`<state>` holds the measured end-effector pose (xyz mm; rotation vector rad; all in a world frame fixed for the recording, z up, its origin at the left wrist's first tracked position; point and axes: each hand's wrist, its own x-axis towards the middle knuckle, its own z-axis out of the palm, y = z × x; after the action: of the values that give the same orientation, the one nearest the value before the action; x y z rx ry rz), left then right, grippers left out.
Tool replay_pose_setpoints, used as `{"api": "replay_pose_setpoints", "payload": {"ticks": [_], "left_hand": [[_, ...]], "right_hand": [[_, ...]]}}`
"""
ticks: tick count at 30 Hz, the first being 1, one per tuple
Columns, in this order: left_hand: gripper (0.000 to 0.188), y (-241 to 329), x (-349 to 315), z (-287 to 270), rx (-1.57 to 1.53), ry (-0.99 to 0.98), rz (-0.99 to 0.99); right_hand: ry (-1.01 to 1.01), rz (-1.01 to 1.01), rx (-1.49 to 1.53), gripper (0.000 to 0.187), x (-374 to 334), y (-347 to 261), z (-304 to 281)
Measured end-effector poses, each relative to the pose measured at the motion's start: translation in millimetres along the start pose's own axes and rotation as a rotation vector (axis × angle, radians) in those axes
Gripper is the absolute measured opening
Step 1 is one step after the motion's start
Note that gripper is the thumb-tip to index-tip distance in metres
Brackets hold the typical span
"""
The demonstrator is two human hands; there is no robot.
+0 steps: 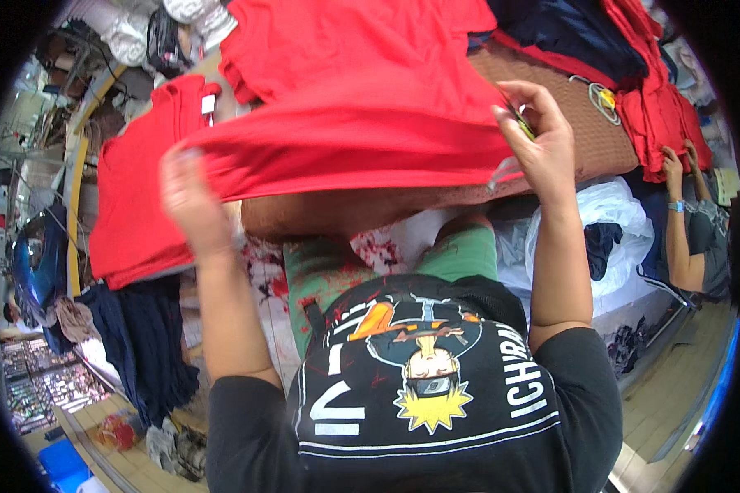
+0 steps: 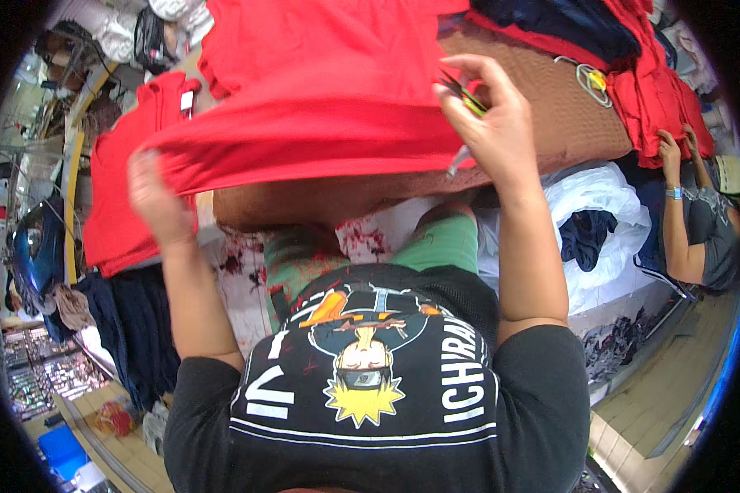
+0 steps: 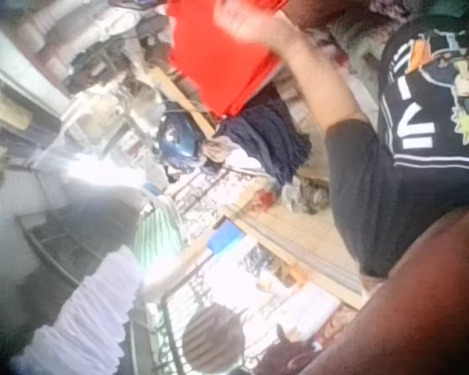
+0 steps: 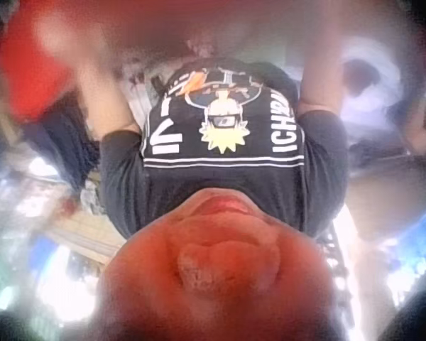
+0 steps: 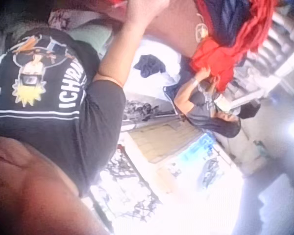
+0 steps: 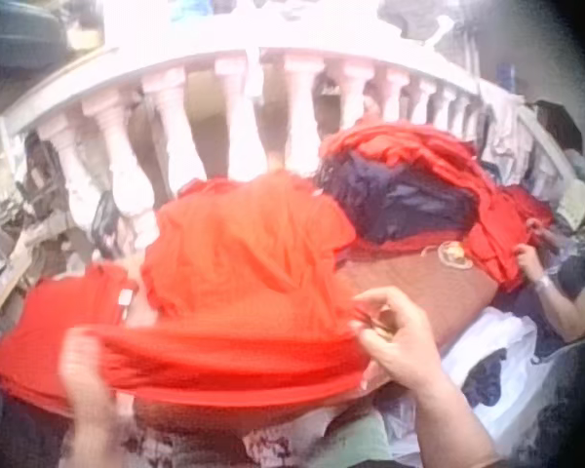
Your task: The person trims excess threads from red shirts using small snips, handling each garment one at a time and flipping them to access different seams.
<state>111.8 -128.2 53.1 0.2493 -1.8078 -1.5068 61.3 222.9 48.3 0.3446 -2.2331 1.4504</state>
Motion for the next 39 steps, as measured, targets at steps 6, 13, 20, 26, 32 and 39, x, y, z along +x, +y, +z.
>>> {"api": "replay_pose_setpoints", "payload": {"ticks": [6,13,20,26,32,39], "left_hand": [[0.042,-59.1,166.2,-220.7,-0.617,0.316,-0.084],[0.038,-44.4,54.5,-71.2,0.136,0.149,0.002],[0.038,-88.3,-27.9,-19.1,0.729,-0.393,0.282],[0.031,-107.0,-24.6,-16.1,0.821,-0.421,0.306],[0.017,-81.1,-2.2,-36.4,0.512,-0.416,0.148],[0.013,-24.9,5.0,-104.8,0.915,-0.891,0.128]], "right_hand": [[0.008,0.026,0.201,0.014,28.0,13.3,-20.0],[-0.174,-0.060,-0.142,0.024,67.7,45.8,28.3],[-0.222,-0.153,-0.286,0.036,132.1,86.9,138.1],[-0.144,-0.190,-0.015,0.032,159.1,77.1,179.5],[-0.271,-0.289,0.191,0.022,166.5,59.0,106.1],[-0.495,0.284,0.078,0.030,22.2,26.7,49.1]]}}
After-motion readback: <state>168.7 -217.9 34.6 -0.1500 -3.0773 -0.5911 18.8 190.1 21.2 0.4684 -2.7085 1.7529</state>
